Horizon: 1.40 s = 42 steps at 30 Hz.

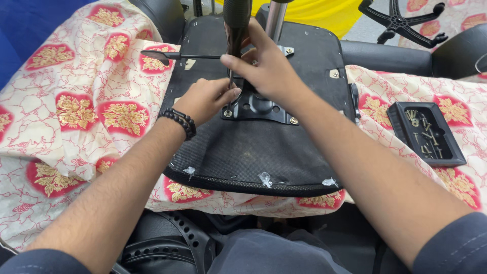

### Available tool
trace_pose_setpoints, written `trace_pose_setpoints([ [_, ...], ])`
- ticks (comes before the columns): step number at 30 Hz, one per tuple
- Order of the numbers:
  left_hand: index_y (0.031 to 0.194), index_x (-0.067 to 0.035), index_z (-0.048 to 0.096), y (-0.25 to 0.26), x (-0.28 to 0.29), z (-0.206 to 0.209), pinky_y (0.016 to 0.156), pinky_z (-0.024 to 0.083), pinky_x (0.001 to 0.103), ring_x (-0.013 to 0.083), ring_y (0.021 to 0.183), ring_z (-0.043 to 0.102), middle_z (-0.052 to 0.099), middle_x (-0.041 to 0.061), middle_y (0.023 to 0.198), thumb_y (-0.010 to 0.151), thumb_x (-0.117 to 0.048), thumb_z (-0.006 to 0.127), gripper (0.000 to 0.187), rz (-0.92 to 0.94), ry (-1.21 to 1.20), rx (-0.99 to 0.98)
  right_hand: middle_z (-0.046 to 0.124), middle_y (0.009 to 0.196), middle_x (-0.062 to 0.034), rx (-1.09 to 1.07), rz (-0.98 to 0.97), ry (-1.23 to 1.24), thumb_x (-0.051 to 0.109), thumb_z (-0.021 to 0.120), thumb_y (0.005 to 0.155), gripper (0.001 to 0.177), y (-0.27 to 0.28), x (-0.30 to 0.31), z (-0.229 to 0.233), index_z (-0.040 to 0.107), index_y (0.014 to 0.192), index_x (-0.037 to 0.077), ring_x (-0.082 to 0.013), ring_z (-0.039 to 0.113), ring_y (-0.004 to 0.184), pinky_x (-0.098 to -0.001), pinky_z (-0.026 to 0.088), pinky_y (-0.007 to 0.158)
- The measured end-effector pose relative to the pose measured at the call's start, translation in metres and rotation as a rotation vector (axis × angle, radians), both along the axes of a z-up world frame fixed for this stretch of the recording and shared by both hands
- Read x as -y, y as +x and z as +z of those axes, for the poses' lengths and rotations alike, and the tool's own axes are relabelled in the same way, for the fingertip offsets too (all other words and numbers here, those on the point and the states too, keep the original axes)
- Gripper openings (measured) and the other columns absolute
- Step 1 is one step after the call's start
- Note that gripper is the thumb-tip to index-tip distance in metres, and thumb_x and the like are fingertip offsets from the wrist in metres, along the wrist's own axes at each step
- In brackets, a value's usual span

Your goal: The person secures a black office chair seat to its metal mounting plate using a screwdriver. They insert and tighten multiple screws at the corners of the seat base, then move to the center to tighten additional fasteners.

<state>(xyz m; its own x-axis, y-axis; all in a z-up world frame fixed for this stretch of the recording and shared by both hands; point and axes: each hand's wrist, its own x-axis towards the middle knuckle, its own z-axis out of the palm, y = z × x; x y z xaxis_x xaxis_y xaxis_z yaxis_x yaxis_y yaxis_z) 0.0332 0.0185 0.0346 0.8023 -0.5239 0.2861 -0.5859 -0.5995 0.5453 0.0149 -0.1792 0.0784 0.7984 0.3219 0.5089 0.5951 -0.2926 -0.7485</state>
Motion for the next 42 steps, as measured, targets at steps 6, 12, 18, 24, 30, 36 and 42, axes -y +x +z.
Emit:
trace_pose_setpoints([
  [6, 0.094, -0.004, 0.063, -0.017, 0.000, -0.017, 0.070, 0.052, 0.052, 0.0412, 0.083, 0.069, 0.071, 0.019, 0.083, 0.104, -0.032, 0.064, 0.029, 0.065, -0.031, 0.221, 0.063, 0.118, -0.0051, -0.042, -0.031, 0.043, 0.028, 0.070, 0.103, 0.049, -0.014, -0.014, -0.003, 0.046, 0.141, 0.009, -0.0143, 0.069, 0.097, -0.0293, 0.058, 0.083],
  [12, 0.097, -0.005, 0.064, -0.006, -0.010, -0.013, 0.070, 0.052, 0.052, 0.0419, 0.082, 0.068, 0.071, 0.019, 0.085, 0.105, -0.029, 0.061, 0.025, -0.105, -0.022, 0.226, 0.063, 0.117, -0.0067, -0.048, 0.044, 0.182, 0.030, 0.071, 0.101, 0.048, -0.016, -0.017, -0.001, 0.049, 0.137, 0.007, -0.0129, 0.068, 0.104, -0.0297, 0.057, 0.089],
  [18, 0.095, -0.005, 0.063, -0.018, 0.002, -0.009, 0.068, 0.053, 0.052, 0.0408, 0.075, 0.070, 0.071, 0.019, 0.077, 0.102, -0.033, 0.061, 0.029, 0.045, -0.043, 0.134, 0.066, 0.106, -0.0065, -0.065, -0.270, 0.014, 0.035, 0.069, 0.100, 0.047, -0.013, -0.027, -0.004, 0.049, 0.133, 0.009, -0.0130, 0.070, 0.088, -0.0288, 0.061, 0.074],
  [24, 0.099, -0.005, 0.062, -0.017, 0.005, -0.006, 0.066, 0.052, 0.054, 0.0434, 0.076, 0.068, 0.069, 0.021, 0.076, 0.106, -0.031, 0.056, 0.028, 0.025, 0.002, 0.171, 0.066, 0.116, -0.0030, -0.168, -0.055, 0.182, 0.033, 0.064, 0.101, 0.038, -0.022, -0.014, -0.007, 0.054, 0.131, 0.010, -0.0094, 0.065, 0.103, -0.0284, 0.057, 0.082],
  [30, 0.099, -0.005, 0.065, -0.025, 0.004, -0.010, 0.065, 0.054, 0.051, 0.0404, 0.075, 0.071, 0.072, 0.019, 0.077, 0.103, -0.032, 0.058, 0.028, 0.058, -0.077, 0.124, 0.068, 0.114, -0.0059, 0.005, -0.156, 0.111, 0.032, 0.070, 0.102, 0.045, -0.015, -0.020, -0.019, 0.051, 0.136, 0.009, -0.0154, 0.068, 0.091, -0.0308, 0.060, 0.082],
  [36, 0.100, -0.005, 0.067, -0.033, 0.021, -0.011, 0.069, 0.056, 0.049, 0.0394, 0.077, 0.072, 0.074, 0.018, 0.082, 0.106, -0.034, 0.057, 0.032, 0.225, 0.017, 0.129, 0.071, 0.108, -0.0058, -0.028, -0.278, 0.140, 0.035, 0.070, 0.099, 0.044, -0.020, -0.026, -0.025, 0.053, 0.131, 0.009, -0.0143, 0.074, 0.084, -0.0290, 0.061, 0.074],
  [42, 0.116, -0.007, 0.065, -0.043, 0.013, -0.012, 0.080, 0.058, 0.042, 0.0320, 0.095, 0.074, 0.076, 0.015, 0.105, 0.099, -0.031, 0.064, 0.030, 0.178, -0.197, -0.039, 0.074, 0.108, -0.0060, 0.006, -0.351, 0.224, 0.033, 0.074, 0.103, 0.035, -0.032, -0.002, -0.023, 0.061, 0.125, 0.008, -0.0127, 0.072, 0.090, -0.0287, 0.059, 0.077],
])
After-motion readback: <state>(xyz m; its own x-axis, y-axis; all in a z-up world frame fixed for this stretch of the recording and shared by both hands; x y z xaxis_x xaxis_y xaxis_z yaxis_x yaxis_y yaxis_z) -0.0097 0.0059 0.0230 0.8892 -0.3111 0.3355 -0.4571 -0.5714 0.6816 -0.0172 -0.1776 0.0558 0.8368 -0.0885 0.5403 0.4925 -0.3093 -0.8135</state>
